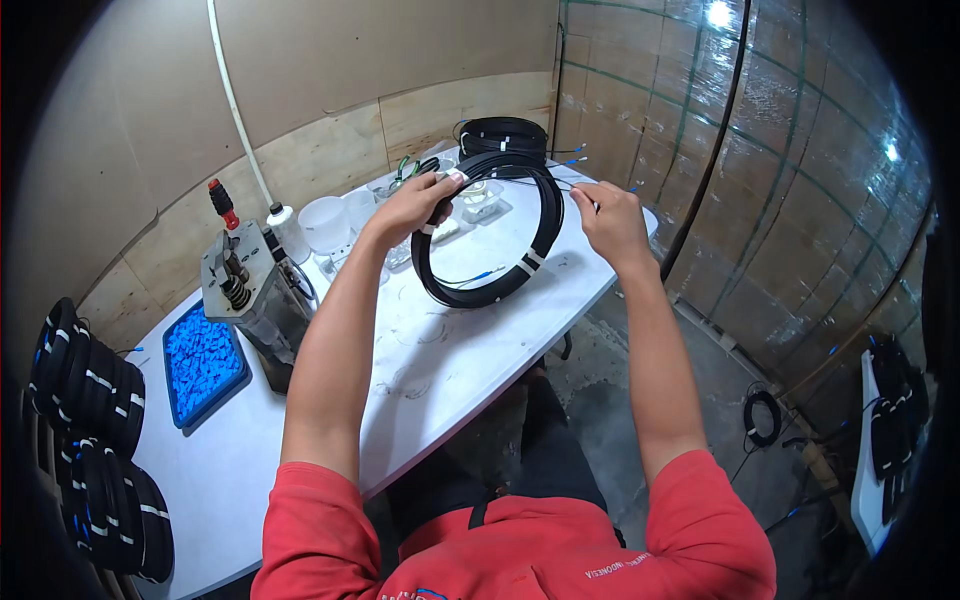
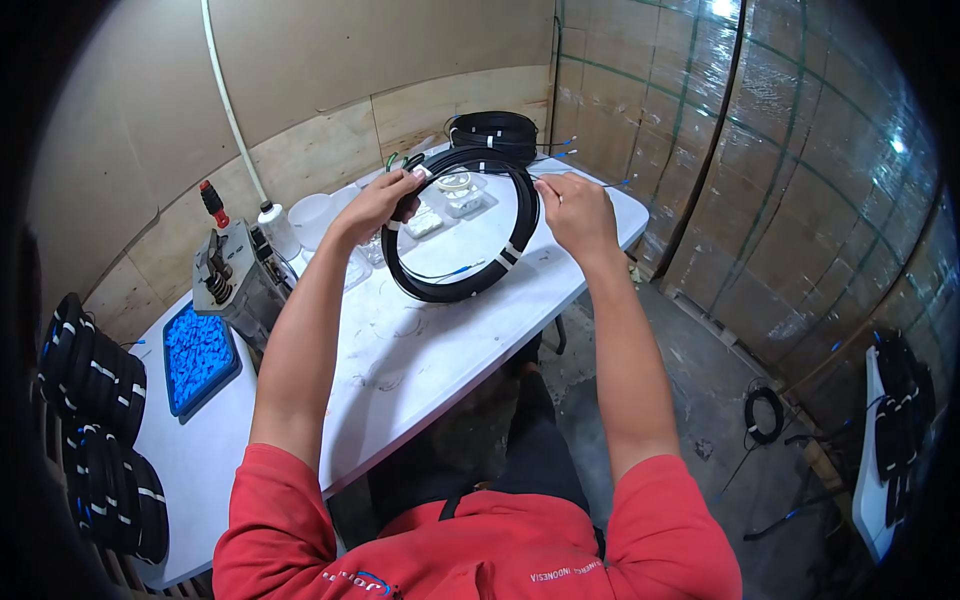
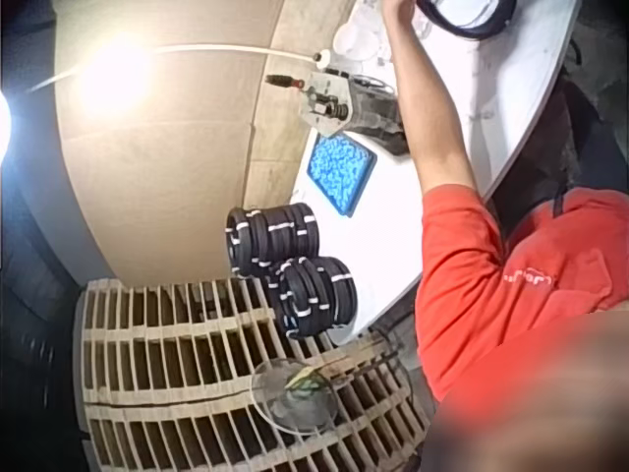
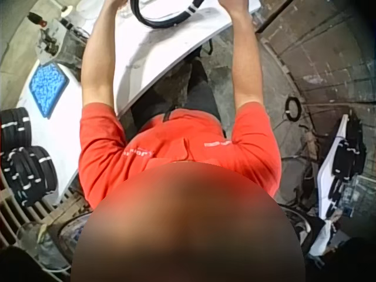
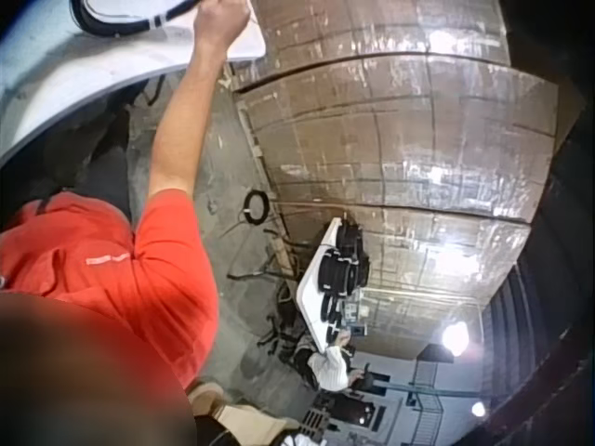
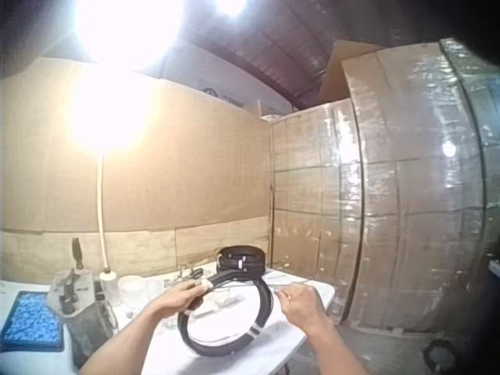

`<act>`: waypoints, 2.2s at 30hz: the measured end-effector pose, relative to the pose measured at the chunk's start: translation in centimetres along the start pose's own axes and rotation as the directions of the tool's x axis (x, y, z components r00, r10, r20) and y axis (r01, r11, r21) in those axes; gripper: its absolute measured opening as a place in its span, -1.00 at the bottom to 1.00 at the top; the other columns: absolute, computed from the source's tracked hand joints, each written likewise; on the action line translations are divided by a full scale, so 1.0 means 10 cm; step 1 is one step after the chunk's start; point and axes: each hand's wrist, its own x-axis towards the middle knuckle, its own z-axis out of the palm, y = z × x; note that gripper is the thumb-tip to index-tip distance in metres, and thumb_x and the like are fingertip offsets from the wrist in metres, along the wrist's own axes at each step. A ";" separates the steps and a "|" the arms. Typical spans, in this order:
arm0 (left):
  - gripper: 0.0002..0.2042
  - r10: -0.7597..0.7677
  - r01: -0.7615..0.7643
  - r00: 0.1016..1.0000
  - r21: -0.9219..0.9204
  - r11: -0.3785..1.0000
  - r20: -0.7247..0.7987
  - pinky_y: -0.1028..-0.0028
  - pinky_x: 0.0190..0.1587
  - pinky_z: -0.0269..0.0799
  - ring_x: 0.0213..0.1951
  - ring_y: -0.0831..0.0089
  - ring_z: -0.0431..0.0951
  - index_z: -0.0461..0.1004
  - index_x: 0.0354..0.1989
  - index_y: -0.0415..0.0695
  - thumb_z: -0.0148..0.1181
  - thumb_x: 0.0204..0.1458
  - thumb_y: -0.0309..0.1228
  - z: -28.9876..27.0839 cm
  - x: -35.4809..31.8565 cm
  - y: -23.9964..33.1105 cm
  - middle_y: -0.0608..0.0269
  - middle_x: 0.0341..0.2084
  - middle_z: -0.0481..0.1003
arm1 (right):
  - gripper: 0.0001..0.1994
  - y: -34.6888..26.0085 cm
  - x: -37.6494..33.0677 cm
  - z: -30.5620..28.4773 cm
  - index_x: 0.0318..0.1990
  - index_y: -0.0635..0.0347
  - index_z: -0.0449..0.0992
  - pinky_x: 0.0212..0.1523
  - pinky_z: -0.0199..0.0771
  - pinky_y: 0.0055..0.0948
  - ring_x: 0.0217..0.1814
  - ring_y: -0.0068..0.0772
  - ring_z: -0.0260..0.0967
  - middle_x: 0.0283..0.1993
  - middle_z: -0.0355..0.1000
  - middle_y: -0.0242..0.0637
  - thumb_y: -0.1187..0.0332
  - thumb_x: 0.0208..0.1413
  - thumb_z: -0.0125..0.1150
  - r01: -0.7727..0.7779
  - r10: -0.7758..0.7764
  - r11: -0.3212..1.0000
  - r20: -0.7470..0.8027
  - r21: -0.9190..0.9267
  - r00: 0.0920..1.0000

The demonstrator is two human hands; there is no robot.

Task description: Crimping connectors onto wire cables using an industrial press machine.

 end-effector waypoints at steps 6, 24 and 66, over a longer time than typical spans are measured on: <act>-0.27 0.245 -0.135 0.918 0.335 0.932 -0.311 0.32 -0.25 0.39 -0.36 0.32 0.49 0.54 -0.19 -0.31 0.28 0.07 0.31 0.15 -0.08 -0.05 0.12 -0.49 0.52 | -0.83 0.09 0.07 0.30 -0.25 0.21 0.73 -0.17 0.59 -0.19 -0.25 0.00 0.61 -0.30 0.64 -0.03 0.30 0.18 0.36 -0.052 0.045 0.996 0.089 0.076 0.995; -0.49 0.299 -0.249 0.933 0.241 0.938 -0.200 0.42 -0.40 0.22 -0.49 0.53 0.35 0.60 -0.37 -0.21 0.43 -0.03 0.10 0.23 -0.29 0.14 0.37 -0.58 0.44 | -0.73 0.47 0.16 0.63 -0.07 0.27 0.57 -0.07 0.51 -0.43 -0.20 -0.45 0.49 -0.24 0.55 -0.34 0.54 0.05 0.39 -0.258 0.124 0.817 0.280 0.516 0.952; -0.37 0.180 -0.234 0.934 -0.149 0.961 -0.307 0.49 -0.18 0.39 -0.32 0.48 0.52 0.61 -0.04 -0.25 -0.08 0.38 0.17 -0.10 -0.48 -0.33 0.24 -0.38 0.58 | -0.77 0.28 0.09 0.34 -0.26 0.06 0.37 -0.59 0.26 -0.52 -0.64 -0.69 0.14 -0.56 0.16 -0.58 0.19 0.37 0.23 -0.792 0.470 0.082 0.678 0.604 0.566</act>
